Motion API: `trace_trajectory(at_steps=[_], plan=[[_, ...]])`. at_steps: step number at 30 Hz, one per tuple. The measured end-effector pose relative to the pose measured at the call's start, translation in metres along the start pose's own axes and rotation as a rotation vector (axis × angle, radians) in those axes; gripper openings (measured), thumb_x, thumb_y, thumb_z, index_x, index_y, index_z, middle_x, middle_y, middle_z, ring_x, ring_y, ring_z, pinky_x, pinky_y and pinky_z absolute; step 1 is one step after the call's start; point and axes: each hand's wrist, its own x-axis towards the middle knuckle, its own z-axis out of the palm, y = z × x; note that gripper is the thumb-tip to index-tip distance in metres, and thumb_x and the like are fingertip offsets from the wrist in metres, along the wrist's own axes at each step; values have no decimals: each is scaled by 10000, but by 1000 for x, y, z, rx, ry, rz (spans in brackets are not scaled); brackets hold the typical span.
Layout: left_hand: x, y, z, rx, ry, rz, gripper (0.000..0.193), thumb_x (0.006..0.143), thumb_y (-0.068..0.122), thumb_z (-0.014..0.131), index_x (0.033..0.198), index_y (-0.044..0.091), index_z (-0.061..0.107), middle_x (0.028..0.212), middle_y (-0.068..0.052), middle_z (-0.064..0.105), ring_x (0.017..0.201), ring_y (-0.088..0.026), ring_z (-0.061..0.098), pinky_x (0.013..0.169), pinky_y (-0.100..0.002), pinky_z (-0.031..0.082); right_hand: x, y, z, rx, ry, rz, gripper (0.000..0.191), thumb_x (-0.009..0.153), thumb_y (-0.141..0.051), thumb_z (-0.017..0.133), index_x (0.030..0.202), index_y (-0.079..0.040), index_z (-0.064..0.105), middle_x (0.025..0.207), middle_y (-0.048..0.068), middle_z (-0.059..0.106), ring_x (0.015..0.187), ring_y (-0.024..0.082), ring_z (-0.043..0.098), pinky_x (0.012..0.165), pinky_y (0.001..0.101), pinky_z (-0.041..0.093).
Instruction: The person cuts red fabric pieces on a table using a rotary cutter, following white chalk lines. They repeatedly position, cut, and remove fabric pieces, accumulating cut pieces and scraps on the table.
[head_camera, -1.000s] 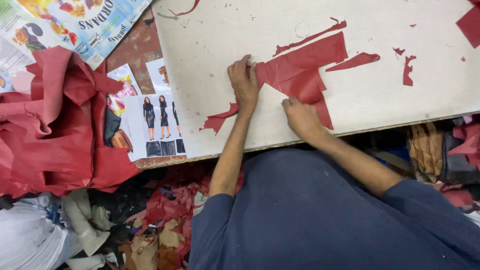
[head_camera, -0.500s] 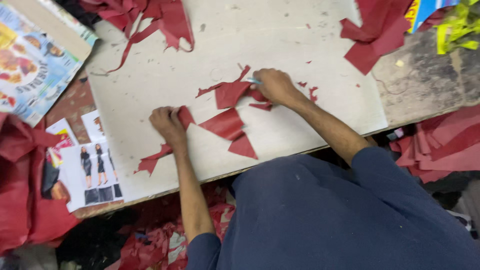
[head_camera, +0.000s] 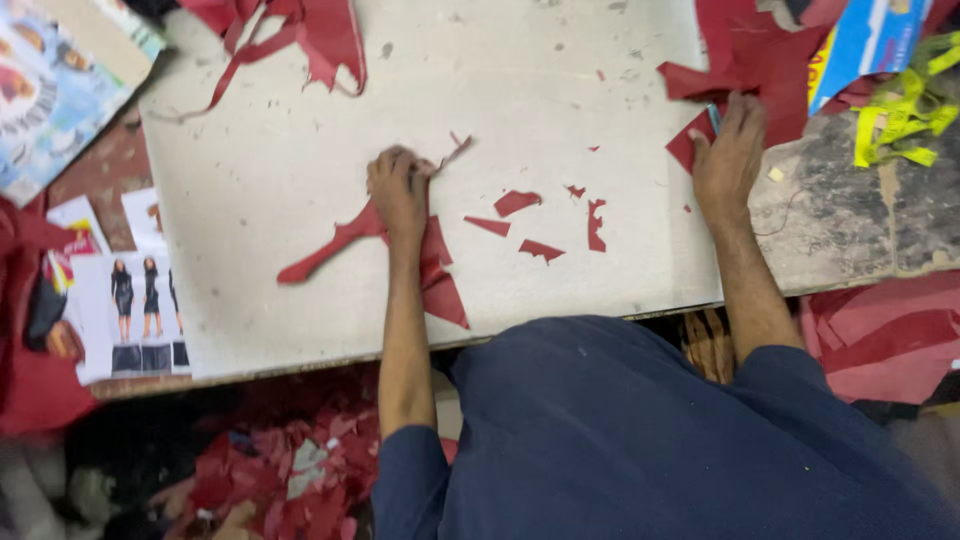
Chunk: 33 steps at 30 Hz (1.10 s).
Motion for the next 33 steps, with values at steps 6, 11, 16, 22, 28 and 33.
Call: trace_trajectory(at_steps=[6,11,16,22,28,33], plan=[[-33,10,-1,-131,-142,71,80,907,75,677,968,60,628,953,-122,646,947,-344,588,839,-469,439,-42,-106,19,38,-361,-296,1068,996,-474,728,1645,129,131,1708,353,54,1592,513,25,1261,643,8],[-170,30,-53,34,-187,88,187,854,48,667,1024,40,588,997,-134,609,967,-344,588,866,-463,457,-137,-221,24,747,-1345,-1024,800,950,-574,596,1597,-142,411,1609,151,447,1486,372,404,1207,541,313],[-341,9,-147,423,283,-485,90,965,77,671,998,7,626,962,-171,645,926,-392,624,844,-508,493,-110,-250,15,852,-1036,-866,688,899,-251,718,1543,-119,513,1572,116,554,1402,271,548,1173,431,452],[-469,-15,-240,590,-693,-1371,431,895,407,672,1162,69,698,1102,-193,734,1029,-364,715,870,-480,576,-8,-241,18,132,-437,-553,1004,936,-427,725,1695,-1,224,1741,325,55,1623,461,27,1289,639,45],[-401,-87,-271,465,-70,-1483,391,898,269,711,1191,11,696,1167,-222,705,1067,-391,690,904,-478,554,-127,-346,12,440,-1372,-1202,743,914,-582,509,1584,-269,435,1618,63,469,1517,257,396,1317,540,228],[-292,-148,-329,322,392,-977,334,930,90,683,1240,-29,654,1202,-227,670,1094,-392,663,945,-454,529,-83,-491,25,703,-1241,-1113,607,941,-333,705,1488,-162,507,1579,111,465,1407,317,493,1155,468,387]])
